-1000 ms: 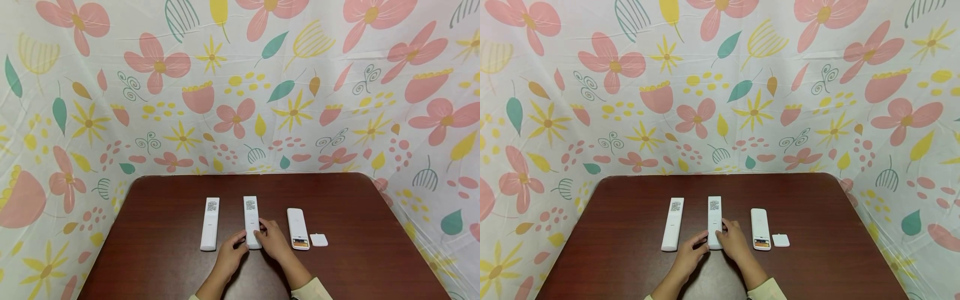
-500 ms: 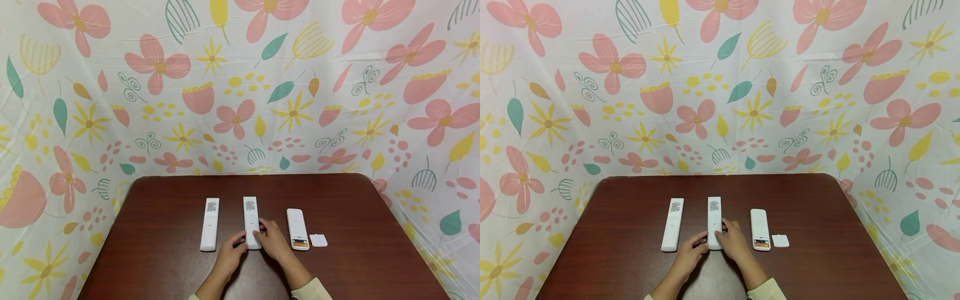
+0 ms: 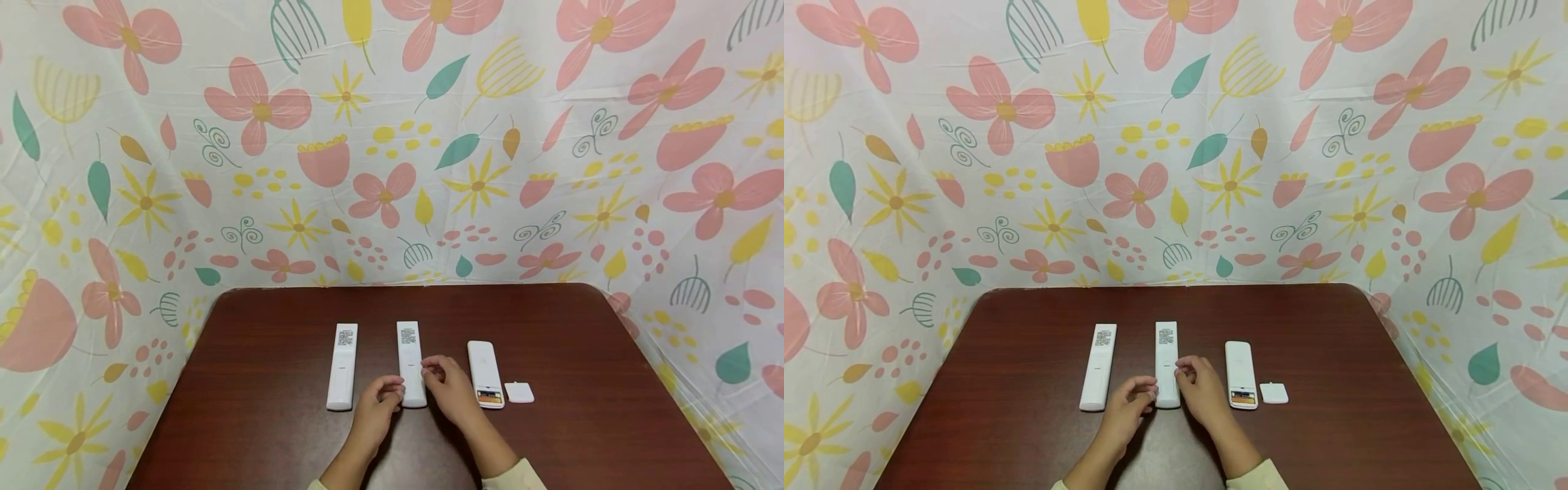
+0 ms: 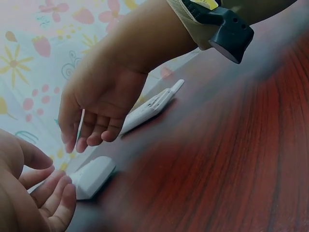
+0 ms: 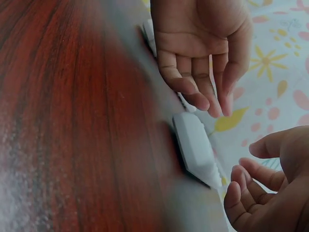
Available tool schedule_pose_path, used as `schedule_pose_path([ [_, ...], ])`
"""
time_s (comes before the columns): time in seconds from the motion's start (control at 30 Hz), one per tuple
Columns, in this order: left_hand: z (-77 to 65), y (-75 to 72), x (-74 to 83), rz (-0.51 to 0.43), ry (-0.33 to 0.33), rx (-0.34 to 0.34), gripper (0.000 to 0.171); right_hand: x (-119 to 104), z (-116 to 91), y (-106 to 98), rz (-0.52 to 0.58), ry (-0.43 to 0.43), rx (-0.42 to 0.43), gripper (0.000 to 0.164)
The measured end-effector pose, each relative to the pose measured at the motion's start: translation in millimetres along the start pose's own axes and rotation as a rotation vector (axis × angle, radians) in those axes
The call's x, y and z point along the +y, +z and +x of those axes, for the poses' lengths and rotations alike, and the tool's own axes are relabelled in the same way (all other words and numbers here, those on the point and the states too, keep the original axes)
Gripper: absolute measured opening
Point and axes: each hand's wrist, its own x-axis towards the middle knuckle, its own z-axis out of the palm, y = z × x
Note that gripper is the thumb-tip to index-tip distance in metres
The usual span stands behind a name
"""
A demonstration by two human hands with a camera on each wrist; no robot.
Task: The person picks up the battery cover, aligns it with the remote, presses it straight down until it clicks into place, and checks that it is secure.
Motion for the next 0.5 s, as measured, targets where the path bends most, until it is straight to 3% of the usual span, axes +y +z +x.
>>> schedule_pose_path([
  [0.3,-4.7,4.5,5.5,0.056,0.035,-0.038,0.028,1,-5,-10,0.036,0.011,0.035,0.015],
  [0.5,-5.6,8.7,9.1,0.061,0.010,-0.070,0.033,4,-6,-17,0.054,0.022,0.054,0.019],
])
